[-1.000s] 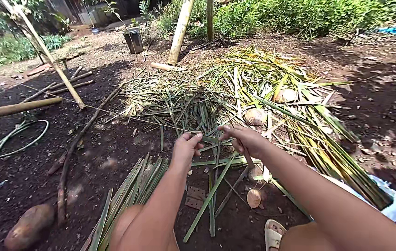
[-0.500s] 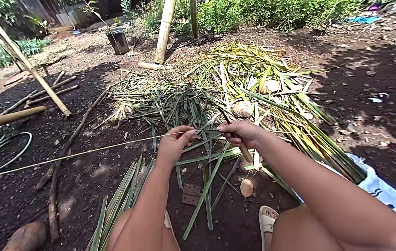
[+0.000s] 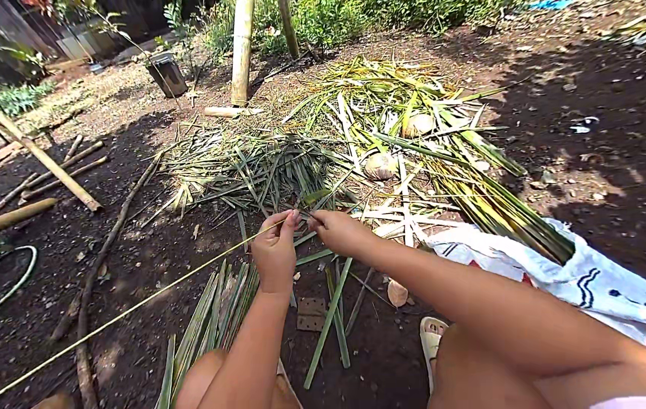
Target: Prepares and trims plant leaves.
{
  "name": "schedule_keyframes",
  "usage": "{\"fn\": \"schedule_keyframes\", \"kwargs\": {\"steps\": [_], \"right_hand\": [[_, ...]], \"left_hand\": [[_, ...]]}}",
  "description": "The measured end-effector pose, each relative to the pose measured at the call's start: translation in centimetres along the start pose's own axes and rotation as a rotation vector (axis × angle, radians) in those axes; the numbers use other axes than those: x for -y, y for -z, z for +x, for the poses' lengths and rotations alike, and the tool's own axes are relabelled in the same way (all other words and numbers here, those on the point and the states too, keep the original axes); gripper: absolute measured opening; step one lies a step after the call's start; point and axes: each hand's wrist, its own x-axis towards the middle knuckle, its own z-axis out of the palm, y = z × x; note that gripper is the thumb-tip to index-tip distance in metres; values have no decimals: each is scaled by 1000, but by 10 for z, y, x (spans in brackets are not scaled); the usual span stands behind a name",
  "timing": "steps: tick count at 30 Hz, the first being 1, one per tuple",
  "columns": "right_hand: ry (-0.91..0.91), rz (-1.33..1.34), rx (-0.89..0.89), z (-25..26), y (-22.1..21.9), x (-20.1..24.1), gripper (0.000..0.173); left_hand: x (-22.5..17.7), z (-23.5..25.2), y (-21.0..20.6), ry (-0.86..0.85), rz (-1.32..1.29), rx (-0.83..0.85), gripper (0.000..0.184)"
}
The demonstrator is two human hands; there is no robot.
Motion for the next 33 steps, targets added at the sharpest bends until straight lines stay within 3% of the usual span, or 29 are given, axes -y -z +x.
{"fn": "schedule_keyframes", "kwargs": {"steps": [7, 15, 23, 27, 30, 33], "right_hand": [[-85, -153, 21, 28, 1, -21, 33], [-216, -166, -12, 68, 8, -63, 40], [-451, -275, 47, 72, 27, -106, 32], [-197, -67, -61, 52, 28, -67, 42], [21, -24, 34, 16, 19, -13, 38], [78, -49, 88, 2, 12, 3, 35]], "left_hand": [[11, -1, 2, -37, 72, 27, 9], [24, -5, -1, -123, 222, 81, 12], [7, 2, 18, -361, 270, 12, 13], [16, 5, 21, -379, 320, 34, 14], [18, 3, 16, -448, 331, 56, 14], [18, -2, 13, -513, 298, 45, 12]]}}
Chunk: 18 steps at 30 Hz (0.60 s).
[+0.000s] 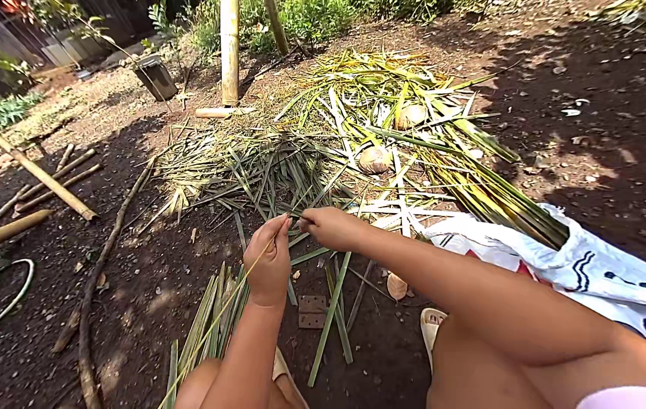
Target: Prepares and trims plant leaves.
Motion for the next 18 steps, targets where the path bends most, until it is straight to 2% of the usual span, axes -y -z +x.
{"fn": "schedule_keyframes", "kwargs": {"steps": [3, 7, 8, 10, 12, 14, 16, 18], "right_hand": [[-85, -21, -56, 16, 2, -27, 40], [-320, 26, -197, 39, 17, -90, 44], [-337, 62, -227, 38, 18, -96, 44], [-267, 233, -267, 27, 18, -78, 40], [-135, 613, -177, 7, 10, -43, 41], [-48, 986, 9, -4, 2, -17, 46], [55, 1150, 149, -8, -6, -9, 37], [126, 1237, 218, -7, -11, -9, 30]], "left_hand": [[-7, -2, 6, -14, -44, -10, 13], [-11, 2, 15, -11, -111, -43, 12], [-10, 3, 17, -3, -117, -49, 12], [-7, 5, 15, 20, -125, -60, 11], [-7, 4, 11, 63, -139, -79, 11], [-7, 5, 7, 96, -169, -102, 12], [-10, 5, 4, 120, -214, -122, 11], [-12, 4, 2, 133, -269, -133, 11]]}}
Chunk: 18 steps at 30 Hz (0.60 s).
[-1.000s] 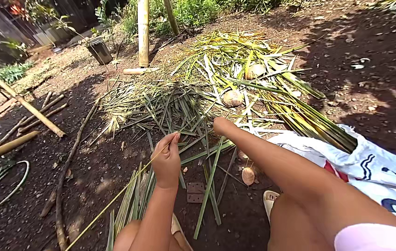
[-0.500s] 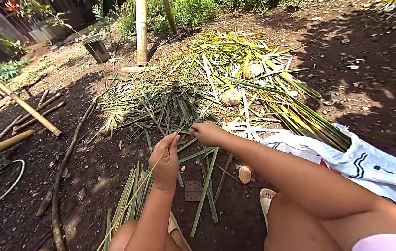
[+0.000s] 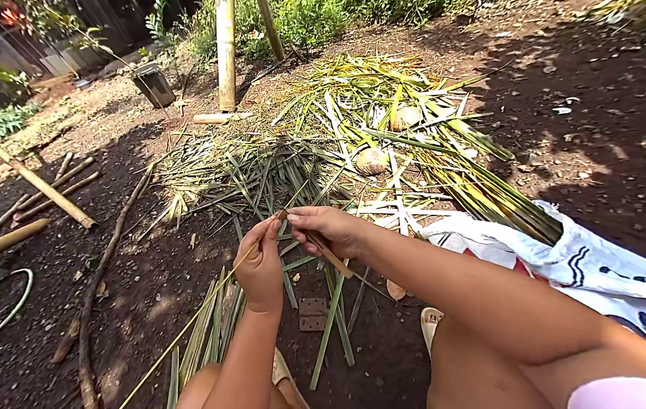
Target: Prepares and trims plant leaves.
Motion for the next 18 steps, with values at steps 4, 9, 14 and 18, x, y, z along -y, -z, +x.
{"fn": "schedule_keyframes", "kwargs": {"steps": [4, 9, 14, 18], "right_hand": [[-5, 88, 60, 3, 9, -3, 27], [52, 185, -237, 5, 44, 10, 27], [60, 153, -148, -2, 44, 9, 31], [-32, 92, 135, -3, 17, 1, 21]], "left_hand": [[-5, -3, -1, 56, -97, -12, 10], [-14, 4, 4, 111, -163, -53, 11], [-1, 0, 6, 49, -97, -1, 11], [5, -6, 4, -64, -17, 80, 13]]}}
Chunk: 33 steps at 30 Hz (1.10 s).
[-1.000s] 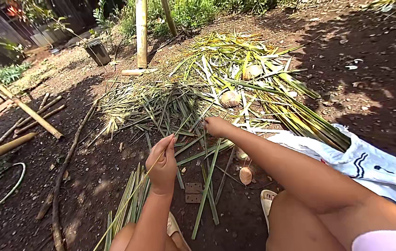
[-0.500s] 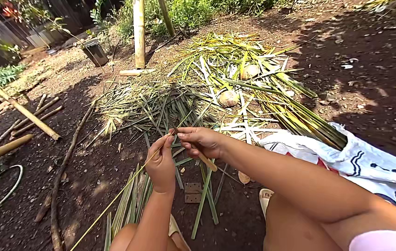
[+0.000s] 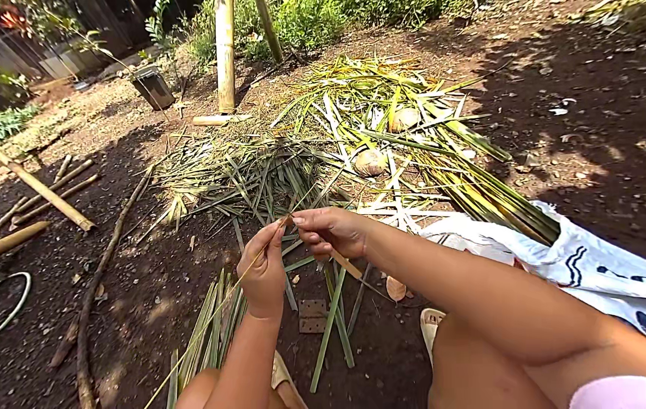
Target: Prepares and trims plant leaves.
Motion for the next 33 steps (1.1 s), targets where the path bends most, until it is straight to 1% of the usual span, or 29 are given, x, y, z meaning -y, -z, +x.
{"fn": "schedule_keyframes", "kwargs": {"steps": [1, 2, 4, 5, 7, 8, 9, 10, 11, 12, 13, 14, 15, 16, 18, 20, 21, 22, 23, 24, 25, 26, 28, 29, 30, 31, 32, 33], "right_hand": [[-2, 4, -12, 0, -2, 0, 18], [13, 10, -53, 0, 0, 2, 20], [69, 44, -168, 0, 11, 9, 29], [100, 70, -240, 1, 22, 13, 30], [156, 106, -418, 1, 52, 16, 28], [164, 54, -532, 0, 68, 18, 26], [138, -110, -659, -3, 85, 19, 25], [40, -422, -757, -8, 102, 22, 32], [-138, -829, -809, -12, 122, 20, 52], [-352, -1140, -831, -14, 143, 15, 74], [-537, -1341, -849, -17, 155, 7, 76], [-707, -1472, -833, -22, 153, 1, 62], [-869, -1555, -766, -27, 143, 2, 48], [-975, -1593, -704, -29, 136, 5, 41], [-1010, -1624, -717, -28, 130, 13, 36], [-945, -1642, -744, -27, 125, 17, 29], [-867, -1644, -721, -26, 130, 16, 36], [-763, -1628, -674, -24, 142, 13, 53], [-610, -1599, -639, -21, 154, 8, 53], [-454, -1571, -606, -19, 156, 6, 36], [-321, -1547, -579, -18, 147, 10, 24], [-229, -1503, -533, -19, 128, 16, 24], [-76, -1390, -409, -22, 90, 22, 33], [-34, -1380, -336, -23, 74, 23, 43], [-7, -1408, -284, -25, 58, 24, 47], [14, -1457, -264, -30, 44, 24, 42], [29, -1513, -273, -35, 32, 27, 31], [40, -1558, -295, -43, 25, 32, 27]], "left_hand": [[-1, -1, 0, -7, 1, 7, 13], [-1, -1, 0, -3, -10, 6, 12], [-3, 0, 3, 0, -48, -15, 12], [-5, 1, 6, 0, -73, -29, 12], [-11, 5, 11, 4, -109, -59, 12], [-14, 8, 14, 13, -112, -73, 12], [-16, 11, 16, 25, -100, -83, 11], [-17, 13, 18, 39, -82, -90, 11], [-16, 15, 18, 55, -59, -95, 11], [-15, 15, 19, 72, -37, -95, 11], [-13, 16, 18, 91, -16, -90, 11], [-11, 15, 18, 107, 9, -78, 11], [-8, 14, 19, 121, 34, -57, 12], [-6, 12, 19, 130, 50, -35, 12], [-2, 11, 19, 146, 64, 5, 13], [-1, 12, 18, 188, 80, 21, 12], [-2, 13, 18, 217, 100, 27, 12], [-2, 14, 17, 256, 135, 43, 12], [-2, 15, 17, 315, 184, 71, 13], [-3, 17, 16, 389, 242, 113, 15], [-4, 19, 14, 467, 283, 152, 17], [-5, 21, 11, 536, 292, 176, 18], [-7, 21, 3, 615, 228, 193, 18], [-10, 23, -2, 630, 170, 194, 17], [-14, 25, -7, 638, 105, 194, 15], [-18, 27, -12, 636, 37, 202, 14], [-23, 29, -16, 622, -24, 219, 14], [-28, 31, -20, 596, -70, 258, 17]]}}
